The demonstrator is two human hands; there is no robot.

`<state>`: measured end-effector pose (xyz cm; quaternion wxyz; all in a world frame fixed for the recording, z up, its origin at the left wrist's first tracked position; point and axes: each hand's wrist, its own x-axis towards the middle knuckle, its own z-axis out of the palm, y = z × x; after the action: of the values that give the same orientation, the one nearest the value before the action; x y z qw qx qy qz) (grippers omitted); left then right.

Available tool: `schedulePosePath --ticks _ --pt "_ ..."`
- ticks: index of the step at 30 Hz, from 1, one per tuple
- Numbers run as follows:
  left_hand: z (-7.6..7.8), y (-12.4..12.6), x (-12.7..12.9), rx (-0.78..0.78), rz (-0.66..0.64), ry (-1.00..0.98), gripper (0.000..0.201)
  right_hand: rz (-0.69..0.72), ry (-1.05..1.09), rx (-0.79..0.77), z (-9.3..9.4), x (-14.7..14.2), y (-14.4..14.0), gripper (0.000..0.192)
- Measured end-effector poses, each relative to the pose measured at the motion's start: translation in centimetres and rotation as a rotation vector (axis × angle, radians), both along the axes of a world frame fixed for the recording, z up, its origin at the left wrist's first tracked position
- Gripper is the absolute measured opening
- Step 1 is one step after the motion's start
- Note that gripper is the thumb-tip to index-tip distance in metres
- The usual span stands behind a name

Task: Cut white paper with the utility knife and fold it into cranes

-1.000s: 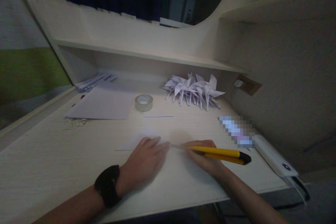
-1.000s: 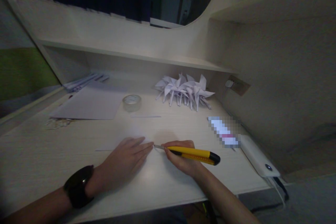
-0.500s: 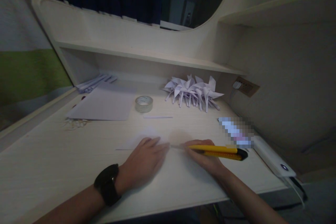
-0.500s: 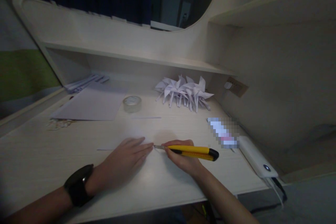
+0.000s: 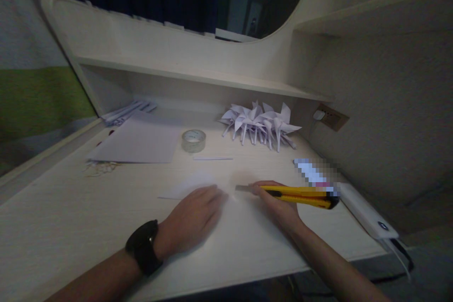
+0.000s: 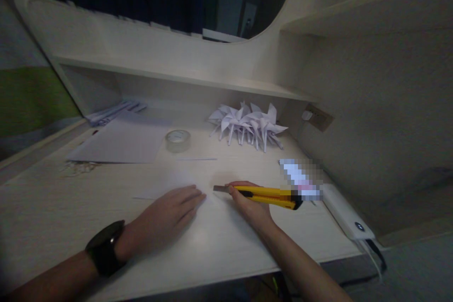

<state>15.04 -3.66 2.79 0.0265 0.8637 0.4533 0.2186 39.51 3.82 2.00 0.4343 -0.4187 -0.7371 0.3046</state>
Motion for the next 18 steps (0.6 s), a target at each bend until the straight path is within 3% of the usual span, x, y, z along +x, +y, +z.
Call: schedulePosePath --ticks 3,8,10,13,16,18 --pt "0.7 -0.3 0.3 0.012 -0.007 -0.032 0.033 -0.157 0.190 -0.177 0.6 -0.3 -0.1 0.025" --pt "1.6 -0.1 -0.3 -0.087 -0.182 -0.107 0.023 -0.154 0.403 -0.305 1.5 -0.8 -0.2 0.028" --pt "1.4 0.5 -0.9 -0.089 -0.186 -0.170 0.020 -0.155 0.448 -0.323 1.6 -1.0 -0.2 0.028" --pt "0.6 1.4 -1.3 -0.004 -0.009 -0.232 0.022 -0.153 0.495 -0.332 1.7 -1.1 -0.2 0.027" --pt "0.2 1.8 -1.2 0.032 0.181 -0.126 0.033 -0.145 0.497 -0.326 1.8 -1.1 -0.2 0.027" --pt "0.2 1.7 -1.0 0.034 0.207 -0.028 0.039 -0.137 0.483 -0.325 1.9 -1.1 -0.2 0.027"
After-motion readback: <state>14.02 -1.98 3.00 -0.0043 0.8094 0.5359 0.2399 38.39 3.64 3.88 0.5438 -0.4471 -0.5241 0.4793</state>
